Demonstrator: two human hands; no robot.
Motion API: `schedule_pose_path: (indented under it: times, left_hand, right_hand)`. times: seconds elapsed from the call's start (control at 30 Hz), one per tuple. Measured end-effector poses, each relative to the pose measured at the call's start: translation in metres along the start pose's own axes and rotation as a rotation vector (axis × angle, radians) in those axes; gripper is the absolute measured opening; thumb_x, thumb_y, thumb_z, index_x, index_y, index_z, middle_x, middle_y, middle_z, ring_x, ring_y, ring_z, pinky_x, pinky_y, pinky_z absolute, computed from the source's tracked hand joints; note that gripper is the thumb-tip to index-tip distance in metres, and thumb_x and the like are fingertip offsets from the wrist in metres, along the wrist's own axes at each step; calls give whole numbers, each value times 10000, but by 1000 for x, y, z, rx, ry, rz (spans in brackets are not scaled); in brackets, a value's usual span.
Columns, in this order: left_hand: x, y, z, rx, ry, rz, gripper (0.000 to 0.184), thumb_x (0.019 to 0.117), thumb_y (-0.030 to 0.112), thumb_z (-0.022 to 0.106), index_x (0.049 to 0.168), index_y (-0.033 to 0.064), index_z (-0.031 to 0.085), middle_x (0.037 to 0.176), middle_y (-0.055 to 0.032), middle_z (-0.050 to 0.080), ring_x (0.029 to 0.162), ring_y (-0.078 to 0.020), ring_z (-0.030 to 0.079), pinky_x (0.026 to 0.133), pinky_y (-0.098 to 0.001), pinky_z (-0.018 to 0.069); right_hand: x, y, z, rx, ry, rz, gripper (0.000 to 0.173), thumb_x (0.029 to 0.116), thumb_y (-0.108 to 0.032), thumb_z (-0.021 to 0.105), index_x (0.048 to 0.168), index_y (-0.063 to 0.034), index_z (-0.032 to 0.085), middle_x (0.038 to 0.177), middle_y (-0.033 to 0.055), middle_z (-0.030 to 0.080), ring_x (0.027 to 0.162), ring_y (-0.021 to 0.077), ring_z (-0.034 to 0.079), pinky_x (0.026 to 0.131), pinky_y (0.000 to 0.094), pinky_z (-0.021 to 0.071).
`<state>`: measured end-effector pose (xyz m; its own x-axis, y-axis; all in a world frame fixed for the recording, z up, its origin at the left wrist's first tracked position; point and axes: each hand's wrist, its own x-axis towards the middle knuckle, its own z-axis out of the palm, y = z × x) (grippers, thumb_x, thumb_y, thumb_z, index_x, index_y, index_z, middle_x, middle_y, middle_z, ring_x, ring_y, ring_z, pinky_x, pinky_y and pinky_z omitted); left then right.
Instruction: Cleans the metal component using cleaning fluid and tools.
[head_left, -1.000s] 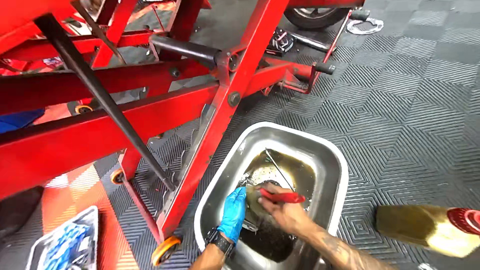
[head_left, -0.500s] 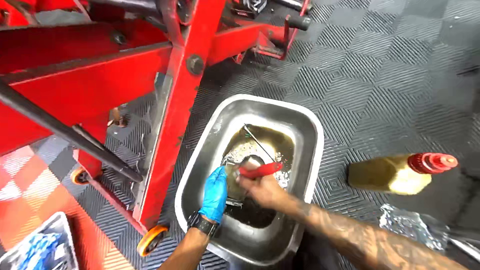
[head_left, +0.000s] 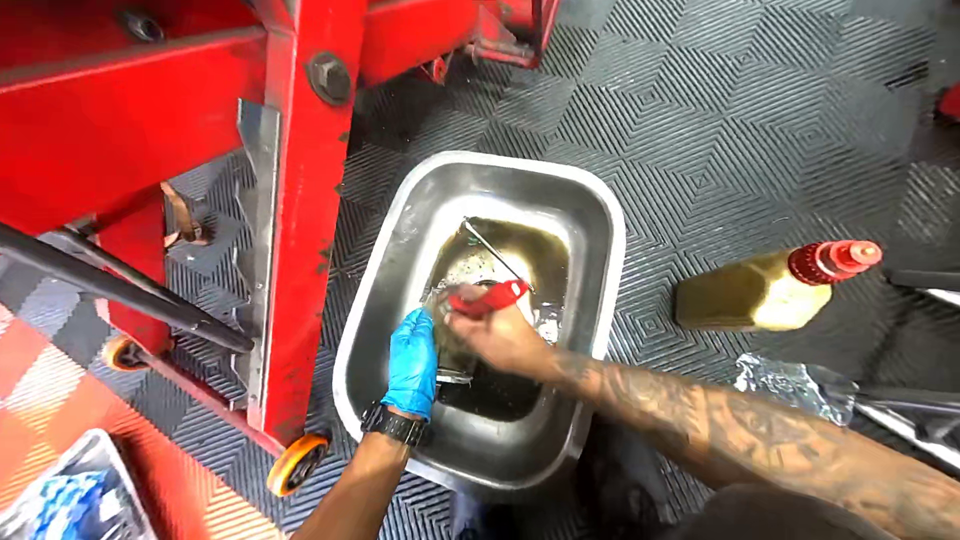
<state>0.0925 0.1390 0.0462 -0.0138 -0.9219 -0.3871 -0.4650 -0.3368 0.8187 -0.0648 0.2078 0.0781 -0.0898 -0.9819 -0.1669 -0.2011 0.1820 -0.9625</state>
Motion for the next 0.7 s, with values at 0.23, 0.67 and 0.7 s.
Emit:
schedule_pose_path:
  times: [0.23,0.67,0.7]
  left_hand:
    - [7,2,-6,-12,3,-20,348,1094,266,486,1262,38,686,1268,-105,690,1201,-175,625,1057,-428,479]
    - [-21,-30,-28,300,-250,201,795,828,389,822,1521,192,486,1253,-25,706,1115,-134,690,985,-416,587]
    - [-24,-35,-25,367,-198,237,699,837,411,791,1454,177,561,1165,-16,738,1066,-126,708,961,-424,594]
  right_hand:
    - [24,12,-35,-499,-246,193,194,929,-320,666,1063,-210,752,888,45,718,842,239,705,727,543,577]
    - [26,27,-26,-245,-75,47,242,988,-253,670,1225,-261,720,1020,-21,736,875,141,693,794,472,585]
    - [26,28,-22,-195,-83,43,255,995,-255,662,1243,-282,713,1024,-37,736,847,125,690,771,440,591]
